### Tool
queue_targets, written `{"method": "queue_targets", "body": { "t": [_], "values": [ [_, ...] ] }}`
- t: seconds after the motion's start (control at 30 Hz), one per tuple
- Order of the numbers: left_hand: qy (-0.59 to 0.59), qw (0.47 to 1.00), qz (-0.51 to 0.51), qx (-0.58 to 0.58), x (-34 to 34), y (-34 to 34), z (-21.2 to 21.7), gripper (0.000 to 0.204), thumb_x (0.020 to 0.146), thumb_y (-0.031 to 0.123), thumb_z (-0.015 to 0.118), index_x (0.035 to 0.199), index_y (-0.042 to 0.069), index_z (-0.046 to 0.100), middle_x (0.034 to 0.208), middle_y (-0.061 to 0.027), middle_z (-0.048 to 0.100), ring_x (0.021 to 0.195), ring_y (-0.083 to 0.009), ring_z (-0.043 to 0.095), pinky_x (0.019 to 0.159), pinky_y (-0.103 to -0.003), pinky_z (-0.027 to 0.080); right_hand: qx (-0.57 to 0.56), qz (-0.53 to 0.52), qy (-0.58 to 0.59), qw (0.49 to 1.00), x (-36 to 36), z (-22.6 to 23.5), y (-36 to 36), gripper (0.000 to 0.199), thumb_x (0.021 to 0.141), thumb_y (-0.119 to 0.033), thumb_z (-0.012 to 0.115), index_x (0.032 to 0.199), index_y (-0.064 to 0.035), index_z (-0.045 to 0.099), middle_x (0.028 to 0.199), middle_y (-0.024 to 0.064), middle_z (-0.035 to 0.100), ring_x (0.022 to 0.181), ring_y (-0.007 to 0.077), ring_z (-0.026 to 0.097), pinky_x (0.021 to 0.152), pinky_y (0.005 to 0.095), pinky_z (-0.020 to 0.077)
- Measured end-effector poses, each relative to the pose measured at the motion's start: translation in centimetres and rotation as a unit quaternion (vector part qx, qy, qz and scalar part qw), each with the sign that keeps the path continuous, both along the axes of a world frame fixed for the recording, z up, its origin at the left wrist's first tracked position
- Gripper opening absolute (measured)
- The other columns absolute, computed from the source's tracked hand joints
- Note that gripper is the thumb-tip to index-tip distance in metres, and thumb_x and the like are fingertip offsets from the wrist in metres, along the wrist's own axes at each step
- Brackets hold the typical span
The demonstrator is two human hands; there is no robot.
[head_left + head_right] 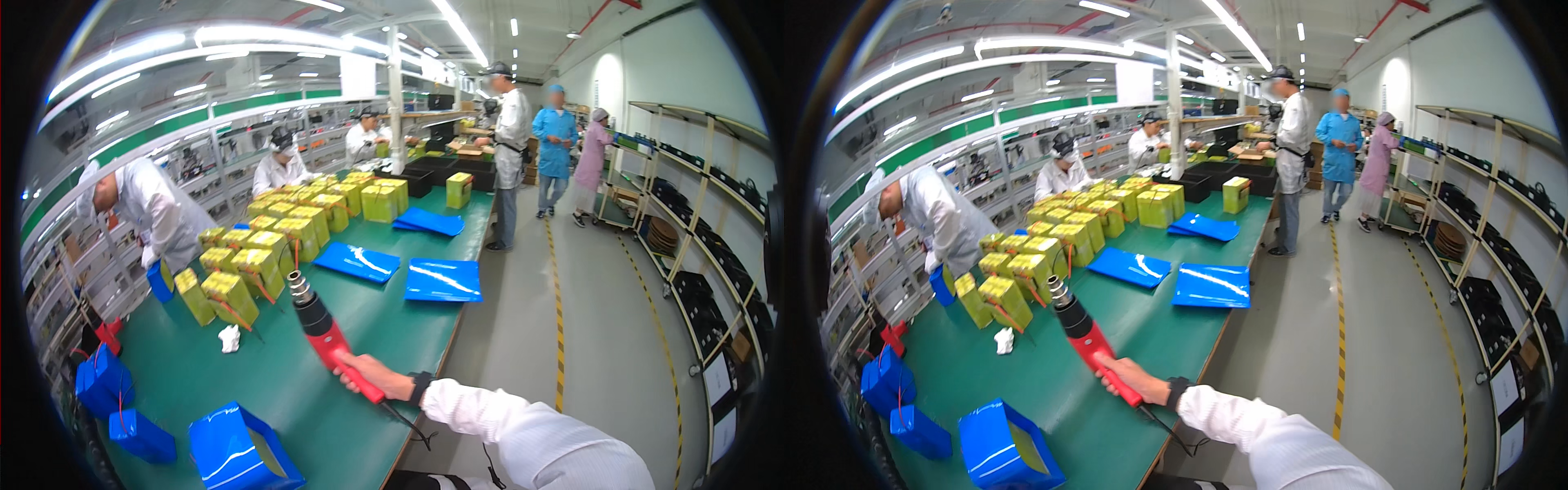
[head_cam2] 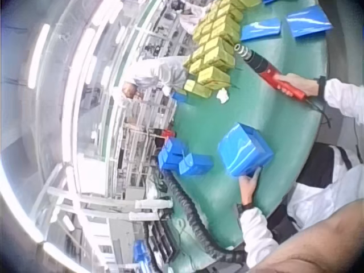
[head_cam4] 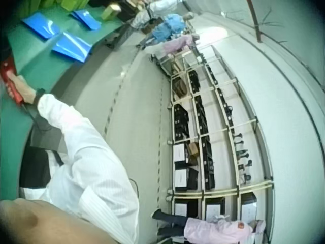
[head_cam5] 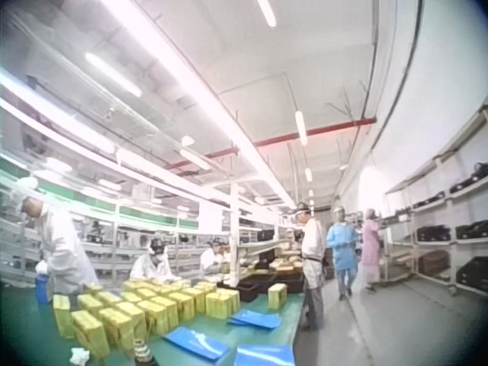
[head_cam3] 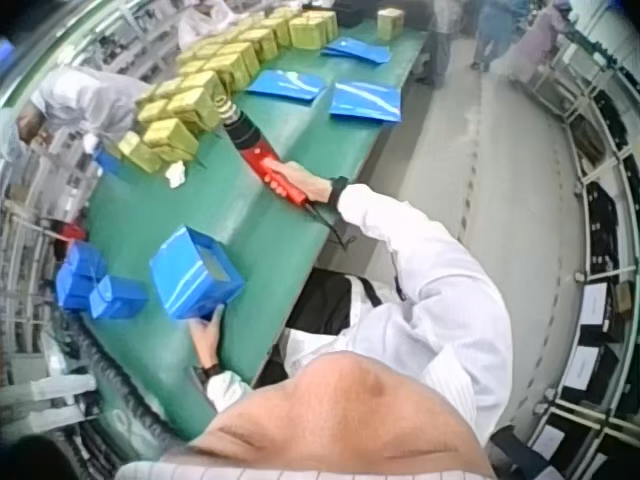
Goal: Using a heat gun to shrink blue plastic wrap around battery packs on a production line.
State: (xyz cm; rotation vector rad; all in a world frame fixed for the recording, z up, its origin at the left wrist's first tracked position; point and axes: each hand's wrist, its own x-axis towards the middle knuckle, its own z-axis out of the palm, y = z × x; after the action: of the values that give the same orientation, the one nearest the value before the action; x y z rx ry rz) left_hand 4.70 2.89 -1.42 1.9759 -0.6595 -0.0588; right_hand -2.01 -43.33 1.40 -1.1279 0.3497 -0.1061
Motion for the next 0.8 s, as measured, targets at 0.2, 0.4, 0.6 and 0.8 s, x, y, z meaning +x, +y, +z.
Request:
{"method": "queue_targets", "body": {
  "t": [0.2, 0.4, 0.6, 0.8],
  "values": [
    [-0.005, 1.0, 0.01, -0.015, 0.4, 0.7, -1.9, 0.055, 0.073, 0.0, 0.089, 0.12, 0.0, 0.06, 0.1, -0.0076, 0.069, 0.096, -0.0203, 0.066, 0.089, -0.036, 0.053, -0.202, -0.299, -0.068, 0.93, -7.1, 3.4, 0.7, 0.027, 0.096, -0.031, 0.075, 0.1, -0.0067, 0.064, 0.08, -0.0009, 0.063, 0.067, 0.0098, 0.062, 0.063, 0.0274, 0.0519],
    [0.004, 0.998, -0.011, 0.054, 0.0, -1.2, 1.4, 0.042, 0.076, 0.006, 0.089, 0.112, -0.001, 0.068, 0.101, -0.0104, 0.074, 0.094, -0.0211, 0.07, 0.09, -0.037, 0.053, -0.165, -0.316, -0.106, 0.928, -16.0, 5.6, -4.1, 0.022, 0.096, -0.017, 0.073, 0.11, -0.0035, 0.063, 0.091, 0.0053, 0.067, 0.075, 0.0143, 0.065, 0.069, 0.0294, 0.0553],
    [0.018, 0.996, 0.017, 0.087, -0.7, -1.3, 2.5, 0.035, 0.077, 0.014, 0.089, 0.107, 0.001, 0.074, 0.096, -0.0101, 0.077, 0.087, -0.0208, 0.071, 0.079, -0.035, 0.054, -0.422, -0.357, -0.029, 0.833, -20.5, 7.1, -4.6, 0.028, 0.092, -0.01, 0.077, 0.114, 0.0037, 0.065, 0.096, 0.0085, 0.071, 0.084, 0.0175, 0.068, 0.078, 0.0328, 0.0561],
    [0.078, 0.993, 0.005, 0.084, 0.5, -0.1, 1.7, 0.03, 0.08, 0.006, 0.086, 0.105, -0.002, 0.073, 0.097, -0.0095, 0.077, 0.088, -0.0166, 0.071, 0.078, -0.032, 0.055, -0.612, -0.232, -0.1, 0.749, -15.7, 9.4, -0.6, 0.033, 0.088, -0.006, 0.079, 0.116, 0.0026, 0.066, 0.107, 0.0108, 0.073, 0.094, 0.0228, 0.07, 0.087, 0.0355, 0.0548]
  ]
}}
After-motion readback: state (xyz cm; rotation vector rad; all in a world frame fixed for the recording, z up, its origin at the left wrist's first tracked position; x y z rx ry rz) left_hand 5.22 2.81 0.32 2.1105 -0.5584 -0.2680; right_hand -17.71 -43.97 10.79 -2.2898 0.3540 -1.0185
